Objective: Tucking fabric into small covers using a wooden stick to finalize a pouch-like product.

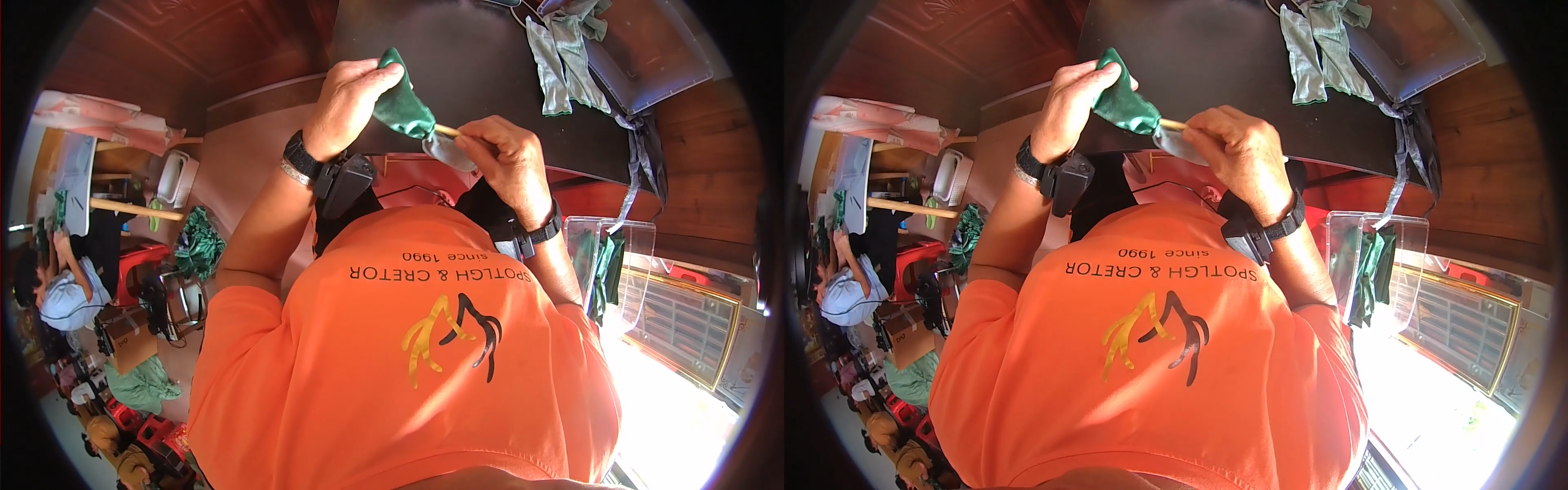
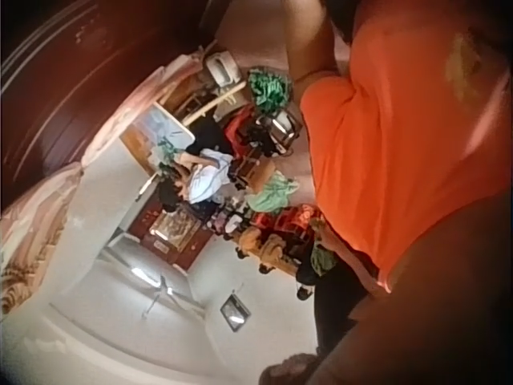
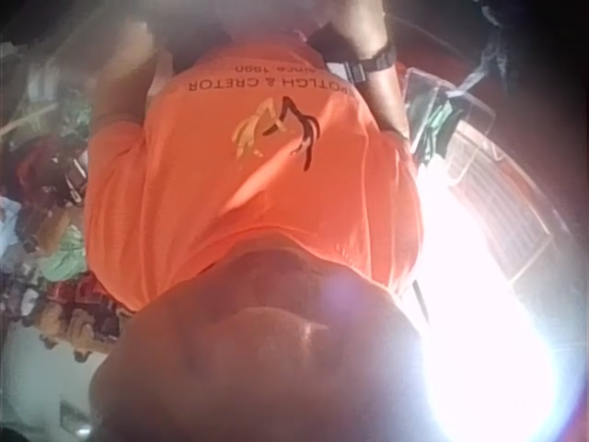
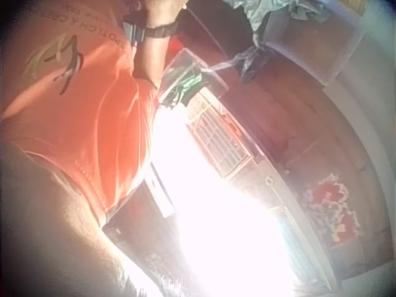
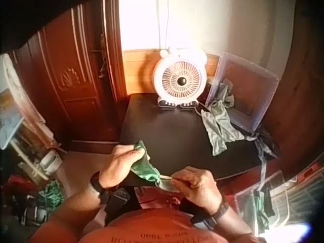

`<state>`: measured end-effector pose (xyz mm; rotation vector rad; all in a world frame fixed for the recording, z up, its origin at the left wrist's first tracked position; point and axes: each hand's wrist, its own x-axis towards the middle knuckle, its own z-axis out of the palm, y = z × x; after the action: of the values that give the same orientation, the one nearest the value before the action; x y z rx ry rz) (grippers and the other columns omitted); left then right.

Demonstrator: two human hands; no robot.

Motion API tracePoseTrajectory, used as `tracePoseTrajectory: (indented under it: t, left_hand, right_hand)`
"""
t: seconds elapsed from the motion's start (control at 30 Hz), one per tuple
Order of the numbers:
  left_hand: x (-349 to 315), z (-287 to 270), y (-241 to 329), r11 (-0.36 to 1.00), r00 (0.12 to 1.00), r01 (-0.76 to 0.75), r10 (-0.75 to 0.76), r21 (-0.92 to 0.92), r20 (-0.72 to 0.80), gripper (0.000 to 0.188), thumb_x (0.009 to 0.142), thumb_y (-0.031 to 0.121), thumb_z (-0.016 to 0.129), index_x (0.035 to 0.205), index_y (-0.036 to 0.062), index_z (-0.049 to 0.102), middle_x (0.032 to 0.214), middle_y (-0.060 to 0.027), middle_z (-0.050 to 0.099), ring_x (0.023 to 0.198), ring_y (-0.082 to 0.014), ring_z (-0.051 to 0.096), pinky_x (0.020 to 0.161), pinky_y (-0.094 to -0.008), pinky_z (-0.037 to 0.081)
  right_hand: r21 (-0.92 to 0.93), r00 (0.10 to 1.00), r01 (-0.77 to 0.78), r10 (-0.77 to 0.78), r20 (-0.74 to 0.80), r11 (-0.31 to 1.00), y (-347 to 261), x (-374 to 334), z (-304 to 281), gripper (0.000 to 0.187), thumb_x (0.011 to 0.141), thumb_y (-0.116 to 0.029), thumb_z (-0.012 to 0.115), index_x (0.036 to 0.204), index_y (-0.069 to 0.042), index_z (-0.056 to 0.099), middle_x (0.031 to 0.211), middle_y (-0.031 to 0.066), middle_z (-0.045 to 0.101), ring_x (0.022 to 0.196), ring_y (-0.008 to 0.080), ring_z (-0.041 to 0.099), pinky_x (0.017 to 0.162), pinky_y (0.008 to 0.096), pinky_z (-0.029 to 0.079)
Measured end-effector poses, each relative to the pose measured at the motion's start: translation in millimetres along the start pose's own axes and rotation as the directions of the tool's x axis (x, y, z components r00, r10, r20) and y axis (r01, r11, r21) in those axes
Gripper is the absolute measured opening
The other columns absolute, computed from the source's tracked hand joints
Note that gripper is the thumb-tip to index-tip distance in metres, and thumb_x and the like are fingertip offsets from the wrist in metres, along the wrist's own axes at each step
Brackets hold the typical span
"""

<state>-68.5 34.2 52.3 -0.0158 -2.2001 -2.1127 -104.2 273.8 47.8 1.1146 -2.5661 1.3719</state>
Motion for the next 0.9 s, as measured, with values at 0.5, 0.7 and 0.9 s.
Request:
tracePoseTrajectory:
  t: [0.5,0.7,0.9]
  left_hand:
    - [-11.0,59.7,-34.6,0.924,0.998,0.006,-0.032,-0.381,-0.062,0.026,0.090,0.019,0.047,0.110,0.0032,0.051,0.091,-0.0031,0.057,0.083,-0.0118,0.054,0.078,-0.0270,0.041]
    - [-6.3,32.8,-44.6,0.922,0.982,-0.040,-0.036,-0.385,-0.187,0.017,0.085,0.009,0.050,0.100,0.0016,0.049,0.076,-0.0091,0.058,0.068,-0.0152,0.056,0.065,-0.0267,0.045]
    - [-11.6,24.0,-38.7,0.901,0.997,-0.021,-0.011,-0.434,-0.071,0.009,0.087,0.007,0.050,0.095,0.0053,0.047,0.074,-0.0088,0.057,0.066,-0.0149,0.057,0.062,-0.0252,0.045]
  right_hand:
    - [0.586,0.917,-0.357,0.394,0.069,0.728,9.4,-5.0,25.1,0.014,0.087,-0.016,0.063,0.088,-0.001,0.063,0.067,-0.0035,0.056,0.060,0.0020,0.046,0.054,0.0178,0.038]
    - [0.418,0.919,-0.374,0.392,0.047,0.828,33.5,-16.0,6.1,0.014,0.086,-0.013,0.061,0.088,0.001,0.061,0.069,-0.0028,0.058,0.065,0.0019,0.049,0.056,0.0184,0.039]
    - [0.431,0.885,-0.406,0.464,-0.033,0.806,32.8,-12.1,-21.2,0.034,0.087,-0.030,0.061,0.102,0.000,0.061,0.070,0.0000,0.056,0.057,0.0038,0.046,0.050,0.0189,0.035]
